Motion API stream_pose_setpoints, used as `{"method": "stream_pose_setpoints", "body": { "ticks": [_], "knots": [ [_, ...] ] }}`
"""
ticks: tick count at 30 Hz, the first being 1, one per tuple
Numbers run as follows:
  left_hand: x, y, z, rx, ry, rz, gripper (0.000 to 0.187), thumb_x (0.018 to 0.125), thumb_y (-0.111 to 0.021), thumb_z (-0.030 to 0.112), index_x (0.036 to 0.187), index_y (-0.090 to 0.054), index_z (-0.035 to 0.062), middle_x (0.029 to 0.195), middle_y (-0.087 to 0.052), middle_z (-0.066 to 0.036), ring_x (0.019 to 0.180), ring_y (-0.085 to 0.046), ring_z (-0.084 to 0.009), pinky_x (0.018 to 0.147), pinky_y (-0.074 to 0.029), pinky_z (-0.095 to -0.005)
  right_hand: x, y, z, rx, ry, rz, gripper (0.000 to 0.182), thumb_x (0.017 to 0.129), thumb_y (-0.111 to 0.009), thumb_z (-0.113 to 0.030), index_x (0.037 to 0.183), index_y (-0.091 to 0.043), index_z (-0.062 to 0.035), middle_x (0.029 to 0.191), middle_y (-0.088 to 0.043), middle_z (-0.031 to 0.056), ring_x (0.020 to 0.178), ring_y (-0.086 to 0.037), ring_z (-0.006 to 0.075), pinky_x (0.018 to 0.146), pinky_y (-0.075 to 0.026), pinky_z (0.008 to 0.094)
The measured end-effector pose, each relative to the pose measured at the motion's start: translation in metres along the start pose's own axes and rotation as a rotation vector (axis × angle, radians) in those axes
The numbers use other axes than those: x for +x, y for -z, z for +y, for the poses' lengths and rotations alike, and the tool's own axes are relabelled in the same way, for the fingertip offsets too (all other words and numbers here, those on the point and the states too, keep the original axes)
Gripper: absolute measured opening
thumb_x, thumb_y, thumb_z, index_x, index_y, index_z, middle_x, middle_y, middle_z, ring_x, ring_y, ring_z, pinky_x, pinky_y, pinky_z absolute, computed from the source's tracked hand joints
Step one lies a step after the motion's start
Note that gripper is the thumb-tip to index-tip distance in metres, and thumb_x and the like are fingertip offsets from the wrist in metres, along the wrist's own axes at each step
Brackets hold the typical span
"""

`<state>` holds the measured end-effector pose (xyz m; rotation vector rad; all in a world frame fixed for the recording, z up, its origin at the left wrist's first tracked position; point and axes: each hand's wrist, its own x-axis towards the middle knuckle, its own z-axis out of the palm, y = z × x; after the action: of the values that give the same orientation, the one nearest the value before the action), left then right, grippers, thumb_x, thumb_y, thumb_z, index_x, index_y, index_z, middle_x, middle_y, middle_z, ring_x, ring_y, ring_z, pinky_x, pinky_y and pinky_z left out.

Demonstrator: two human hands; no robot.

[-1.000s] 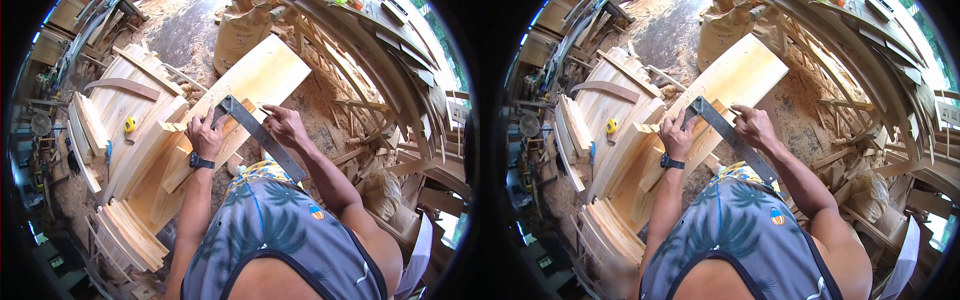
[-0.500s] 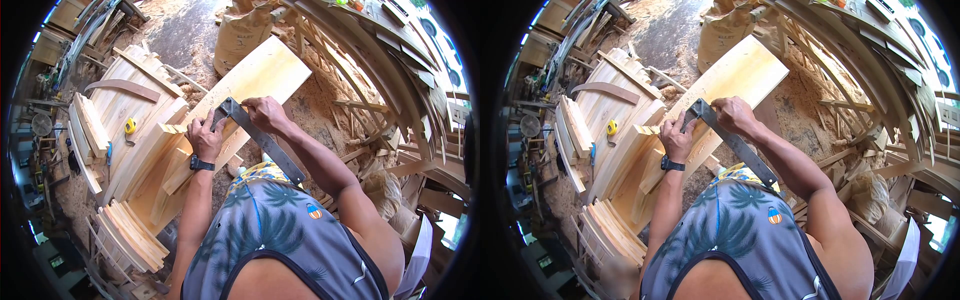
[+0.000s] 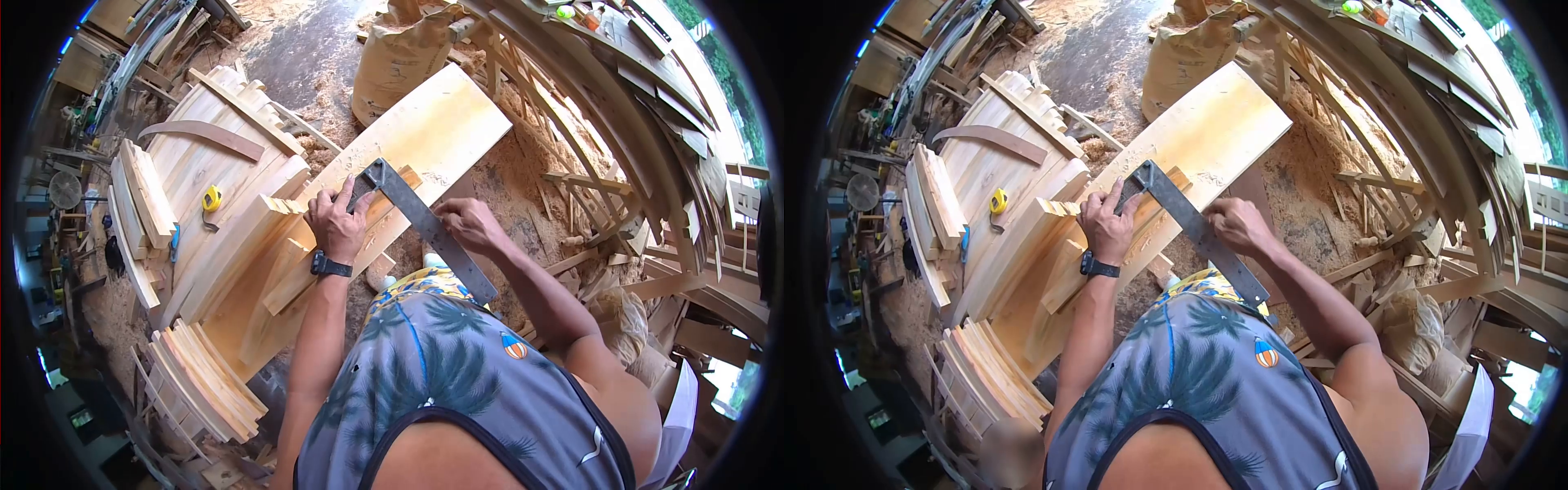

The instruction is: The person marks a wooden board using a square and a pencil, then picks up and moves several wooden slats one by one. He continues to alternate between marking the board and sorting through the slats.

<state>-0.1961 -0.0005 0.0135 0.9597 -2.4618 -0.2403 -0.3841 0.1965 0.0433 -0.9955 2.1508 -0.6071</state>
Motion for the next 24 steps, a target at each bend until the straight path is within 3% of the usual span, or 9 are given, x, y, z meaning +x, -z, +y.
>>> {"method": "stream_pose_setpoints", "body": {
  "ticks": [2, 3, 5, 7, 10, 12, 14, 17, 24],
  "knots": [
    [0.002, 0.001, 0.001, -0.004, 0.006, 0.008, 0.048, 0.09, -0.076, 0.05, 0.124, -0.078, 0.0168, 0.097, -0.061, -0.008, 0.093, -0.056, -0.0297, 0.085, -0.045, -0.0467, -0.009, -0.029, 0.015, 0.709, -0.098, -0.088, 0.031, 0.103, -0.057, -0.019, 0.115, -0.071, 0.005, 0.089, -0.075, 0.0126, 0.072, -0.073, 0.022, 0.07, -0.06, 0.0379],
    [0.001, 0.003, 0.001, -0.013, 0.033, -0.026, 0.054, 0.088, -0.078, 0.049, 0.129, -0.074, 0.0153, 0.103, -0.062, -0.011, 0.098, -0.057, -0.0316, 0.089, -0.045, -0.0478, -0.012, -0.031, 0.008, 0.81, -0.175, -0.093, 0.033, 0.104, -0.062, -0.02, 0.118, -0.066, 0.0091, 0.093, -0.072, 0.0111, 0.073, -0.072, 0.0183, 0.068, -0.059, 0.0326],
    [-0.007, 0.009, 0.004, -0.022, 0.067, -0.057, 0.061, 0.086, -0.08, 0.049, 0.135, -0.07, 0.0138, 0.109, -0.062, -0.013, 0.103, -0.057, -0.0335, 0.093, -0.045, -0.0488, -0.019, -0.024, -0.004, 0.817, -0.213, -0.057, 0.036, 0.101, -0.065, -0.021, 0.119, -0.067, 0.0102, 0.096, -0.072, 0.0136, 0.074, -0.072, 0.0191, 0.066, -0.059, 0.033],
    [-0.021, 0.028, 0.012, 0.039, 0.054, 0.118, 0.079, 0.083, -0.083, 0.048, 0.146, -0.057, 0.008, 0.124, -0.06, -0.021, 0.116, -0.055, -0.0385, 0.103, -0.042, -0.0512, -0.019, -0.017, -0.009, 0.824, -0.201, 0.063, 0.04, 0.098, -0.07, -0.019, 0.121, -0.066, 0.0121, 0.096, -0.072, 0.0167, 0.073, -0.072, 0.0184, 0.059, -0.058, 0.0296],
    [-0.058, 0.029, -0.006, -0.04, 0.122, 0.066, 0.09, 0.081, -0.084, 0.045, 0.151, -0.046, 0.0035, 0.133, -0.055, -0.028, 0.124, -0.052, -0.0421, 0.11, -0.038, -0.0534, -0.016, 0.004, -0.013, 0.857, -0.237, 0.177, 0.039, 0.098, -0.071, -0.018, 0.122, -0.066, 0.0122, 0.098, -0.073, 0.0173, 0.072, -0.072, 0.0182, 0.058, -0.059, 0.0299],
    [-0.078, 0.041, -0.027, -0.067, 0.158, -0.012, 0.076, 0.083, -0.082, 0.038, 0.143, -0.054, 0.0013, 0.13, -0.057, -0.025, 0.122, -0.053, -0.0419, 0.108, -0.039, -0.0533, -0.009, 0.014, -0.006, 0.836, -0.223, 0.247, 0.037, 0.098, -0.071, -0.017, 0.122, -0.066, 0.0111, 0.096, -0.073, 0.0154, 0.073, -0.071, 0.0159, 0.061, -0.061, 0.0295],
    [-0.089, 0.069, -0.042, -0.047, 0.145, -0.251, 0.063, 0.083, -0.08, 0.031, 0.134, -0.06, -0.0001, 0.127, -0.059, -0.021, 0.12, -0.054, -0.0419, 0.105, -0.041, -0.0525, -0.005, 0.019, 0.0, 0.849, -0.158, 0.332, 0.035, 0.097, -0.071, -0.016, 0.12, -0.067, 0.0103, 0.096, -0.073, 0.0146, 0.07, -0.071, 0.0157, 0.059, -0.06, 0.0287],
    [-0.123, 0.113, -0.072, -0.053, 0.22, -0.236, 0.053, 0.083, -0.08, 0.029, 0.127, -0.064, 0.004, 0.122, -0.06, -0.015, 0.118, -0.055, -0.0393, 0.1, -0.043, -0.0515, -0.008, 0.026, 0.001, 0.858, -0.157, 0.363, 0.035, 0.098, -0.071, -0.016, 0.121, -0.067, 0.0093, 0.094, -0.072, 0.0124, 0.069, -0.07, 0.0152, 0.058, -0.059, 0.0279],
    [-0.243, 0.198, -0.205, 0.044, 0.474, -0.207, 0.055, 0.089, -0.069, 0.016, 0.139, -0.055, -0.003, 0.134, -0.056, -0.025, 0.127, -0.051, -0.0434, 0.111, -0.039, -0.0503, -0.015, 0.009, 0.006, 0.976, -0.175, 0.332, 0.039, 0.097, -0.072, -0.017, 0.126, -0.063, 0.0075, 0.093, -0.071, 0.0112, 0.066, -0.071, 0.0158, 0.057, -0.058, 0.0263]
  ]
}}
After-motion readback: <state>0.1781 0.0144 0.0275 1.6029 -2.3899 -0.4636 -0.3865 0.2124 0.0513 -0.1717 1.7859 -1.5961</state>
